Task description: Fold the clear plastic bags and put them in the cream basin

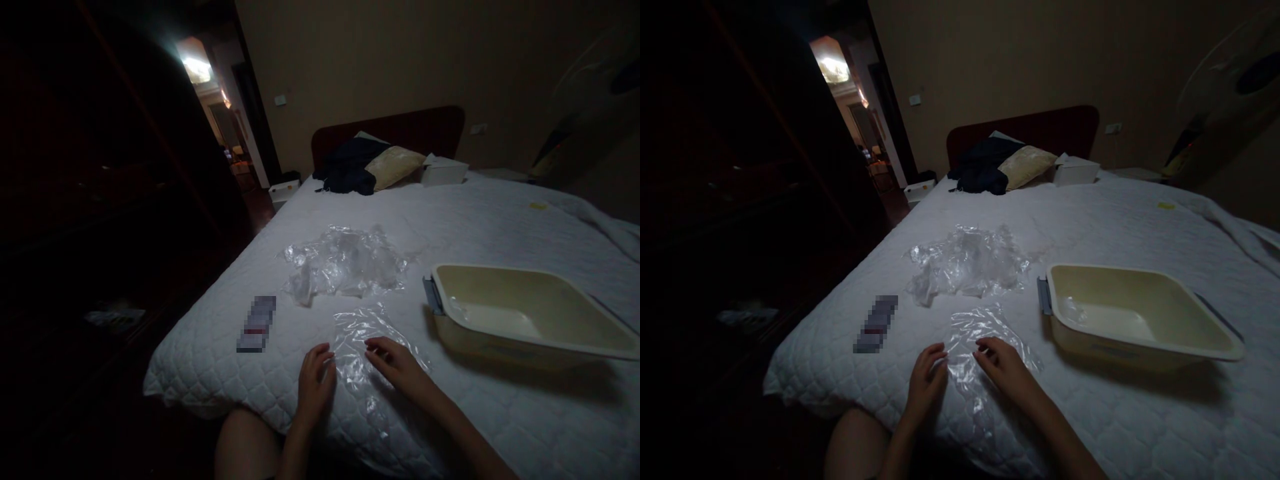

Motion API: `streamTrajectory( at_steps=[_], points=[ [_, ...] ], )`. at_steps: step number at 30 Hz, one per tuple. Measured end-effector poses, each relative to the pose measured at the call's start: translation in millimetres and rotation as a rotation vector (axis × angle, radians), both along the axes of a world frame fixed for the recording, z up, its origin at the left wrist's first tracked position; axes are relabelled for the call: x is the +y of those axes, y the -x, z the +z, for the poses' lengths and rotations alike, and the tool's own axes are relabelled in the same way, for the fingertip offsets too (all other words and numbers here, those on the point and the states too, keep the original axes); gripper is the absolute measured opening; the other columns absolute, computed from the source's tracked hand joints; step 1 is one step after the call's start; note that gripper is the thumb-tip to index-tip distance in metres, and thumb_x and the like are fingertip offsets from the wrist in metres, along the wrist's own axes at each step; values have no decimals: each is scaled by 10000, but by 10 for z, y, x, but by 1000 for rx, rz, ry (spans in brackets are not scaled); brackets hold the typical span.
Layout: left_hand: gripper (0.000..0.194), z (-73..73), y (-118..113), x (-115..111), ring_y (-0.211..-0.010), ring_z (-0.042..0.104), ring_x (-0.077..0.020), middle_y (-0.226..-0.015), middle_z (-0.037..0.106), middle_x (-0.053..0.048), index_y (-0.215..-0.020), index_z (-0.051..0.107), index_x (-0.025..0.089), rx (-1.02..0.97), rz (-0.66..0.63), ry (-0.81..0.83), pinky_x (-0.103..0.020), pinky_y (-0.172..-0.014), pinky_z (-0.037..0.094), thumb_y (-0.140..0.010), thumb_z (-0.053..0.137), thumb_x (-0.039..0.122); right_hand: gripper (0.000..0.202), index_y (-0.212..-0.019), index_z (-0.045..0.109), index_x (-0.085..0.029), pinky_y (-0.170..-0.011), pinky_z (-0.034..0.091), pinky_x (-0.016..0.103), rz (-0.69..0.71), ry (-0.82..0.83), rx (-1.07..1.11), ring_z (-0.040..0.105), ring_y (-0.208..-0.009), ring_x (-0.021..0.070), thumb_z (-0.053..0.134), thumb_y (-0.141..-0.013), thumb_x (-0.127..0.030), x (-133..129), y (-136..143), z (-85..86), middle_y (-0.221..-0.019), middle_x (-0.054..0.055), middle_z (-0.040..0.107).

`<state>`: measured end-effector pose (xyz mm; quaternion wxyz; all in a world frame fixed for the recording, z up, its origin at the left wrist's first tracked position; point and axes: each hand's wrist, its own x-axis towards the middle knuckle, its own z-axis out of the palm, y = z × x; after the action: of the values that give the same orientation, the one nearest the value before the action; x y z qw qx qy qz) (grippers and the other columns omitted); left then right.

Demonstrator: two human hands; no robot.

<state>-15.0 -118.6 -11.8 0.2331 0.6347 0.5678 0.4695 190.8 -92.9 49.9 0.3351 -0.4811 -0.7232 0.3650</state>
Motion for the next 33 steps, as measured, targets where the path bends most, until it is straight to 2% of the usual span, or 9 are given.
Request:
streamTrajectory(
  at_steps=[5, 12, 15, 20, 22, 26, 28, 33],
  points=[
    [122, 28, -34, -1, -1048, 492, -208, -1085, 531, -77, -831, 595, 195, -72, 22, 17, -373, -858, 444, -776, 493, 233, 271, -963, 594, -176, -735, 439, 299, 50, -72, -106, 575, -798, 182, 490, -801, -366, 135, 150, -91, -870, 62, 615],
    [92, 29, -20, 24, -1016, 520, -197, -1056, 558, -75, -764, 566, 184, -202, 42, 15, -332, -809, 466, -779, 487, 229, 264, -914, 611, -180, -731, 417, 285, 104, -136, -232, 561, -809, 185, 521, -777, -387, 180, 246, -84, -863, 61, 622],
    [104, 46, -29, 22, -998, 529, -193, -1046, 566, -75, -766, 563, 184, -180, 52, 22, -326, -801, 468, -786, 478, 240, 243, -915, 613, -179, -692, 411, 272, 102, -106, -247, 560, -771, 178, 534, -765, -353, 216, 277, -128, -833, 53, 626],
    [135, 52, -66, -1, -987, 532, -197, -1032, 570, -80, -760, 568, 182, -108, 86, 11, -333, -797, 474, -797, 470, 267, 123, -759, 619, -168, -603, 388, 233, 126, 3, -181, 548, -657, 142, 515, -744, -231, 276, 310, -245, -701, 12, 612],
    [155, 28, -80, -1, -984, 535, -200, -1029, 569, -83, -773, 575, 180, -90, 109, 10, -338, -801, 477, -807, 461, 280, 125, -767, 611, -166, -604, 387, 235, 99, 8, -165, 545, -653, 141, 497, -749, -214, 277, 316, -270, -698, 9, 610],
    [230, -40, -87, 15, -972, 549, -196, -1079, 542, -88, -993, 550, 187, -86, 163, -9, -360, -836, 474, -794, 497, 289, 177, -922, 575, -181, -666, 400, 256, 17, -64, -176, 549, -731, 158, 498, -774, -240, 242, 322, -264, -824, 31, 609],
    [272, -71, -81, 20, -1004, 537, -198, -1142, 499, -94, -1041, 527, 193, -69, 159, -30, -361, -836, 479, -786, 511, 285, 167, -937, 554, -189, -671, 398, 255, -3, -120, -229, 547, -743, 159, 490, -789, -233, 224, 329, -248, -859, 39, 595],
    [152, -116, -66, 13, -1053, 509, -217, -1149, 495, -86, -856, 609, 190, 82, 117, -47, -398, -885, 444, -806, 485, 261, 71, -804, 551, -191, -664, 362, 260, -15, -327, -474, 522, -766, 169, 481, -812, -198, 222, 349, -227, -849, 49, 565]
  ],
)
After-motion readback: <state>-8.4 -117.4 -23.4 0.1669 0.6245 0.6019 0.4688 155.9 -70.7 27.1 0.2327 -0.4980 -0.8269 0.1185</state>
